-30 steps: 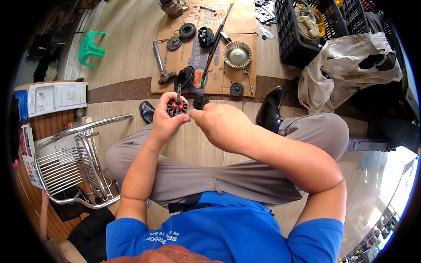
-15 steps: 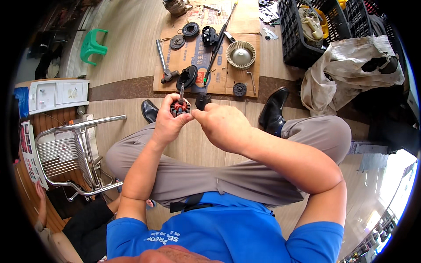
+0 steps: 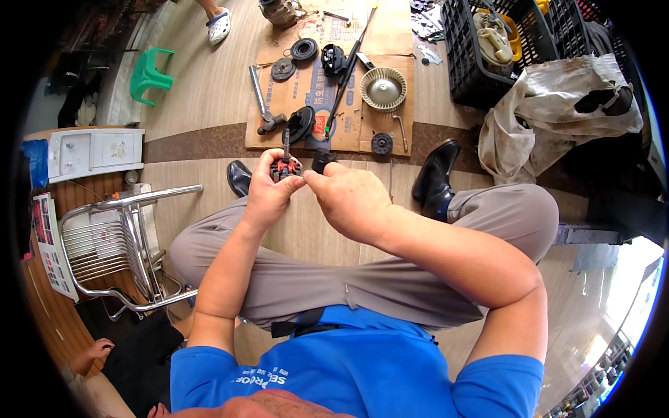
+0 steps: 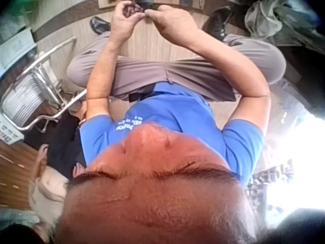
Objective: The person holds a black motor housing and inserts small metal components into it, then picks up a rotor with a copper winding and aligns it with other internal parts.
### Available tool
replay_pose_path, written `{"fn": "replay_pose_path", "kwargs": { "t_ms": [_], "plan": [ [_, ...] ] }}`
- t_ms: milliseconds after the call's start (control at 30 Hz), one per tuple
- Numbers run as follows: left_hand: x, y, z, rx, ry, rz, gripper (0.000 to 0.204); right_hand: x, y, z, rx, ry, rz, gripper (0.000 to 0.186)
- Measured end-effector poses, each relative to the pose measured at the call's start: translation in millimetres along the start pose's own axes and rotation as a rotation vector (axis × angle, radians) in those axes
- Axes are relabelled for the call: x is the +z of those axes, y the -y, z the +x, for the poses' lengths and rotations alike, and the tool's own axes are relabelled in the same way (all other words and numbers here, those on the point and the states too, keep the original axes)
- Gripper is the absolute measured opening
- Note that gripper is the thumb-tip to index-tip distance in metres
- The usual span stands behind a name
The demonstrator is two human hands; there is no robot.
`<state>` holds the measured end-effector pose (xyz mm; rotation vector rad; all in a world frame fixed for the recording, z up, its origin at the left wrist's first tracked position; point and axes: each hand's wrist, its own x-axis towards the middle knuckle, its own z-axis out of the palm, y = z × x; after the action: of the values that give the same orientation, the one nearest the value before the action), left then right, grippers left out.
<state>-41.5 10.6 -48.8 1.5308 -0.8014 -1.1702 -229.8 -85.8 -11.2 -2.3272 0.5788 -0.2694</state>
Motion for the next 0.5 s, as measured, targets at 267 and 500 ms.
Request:
{"fn": "replay_pose_path", "kwargs": {
  "t_ms": [267, 500],
  "plan": [
    [-2.0, 1.6, 3.3, 0.029, 0.035, -0.119, 0.053, -3.1, -3.7, 5.1, -0.028, -0.066, 0.047, 0.030],
    [-7.4, -0.7, 2.9, 0.077, 0.098, -0.148, 0.061, -32.3, -2.3, 4.5, -0.011, -0.026, 0.137, 0.022]
  ]
}}
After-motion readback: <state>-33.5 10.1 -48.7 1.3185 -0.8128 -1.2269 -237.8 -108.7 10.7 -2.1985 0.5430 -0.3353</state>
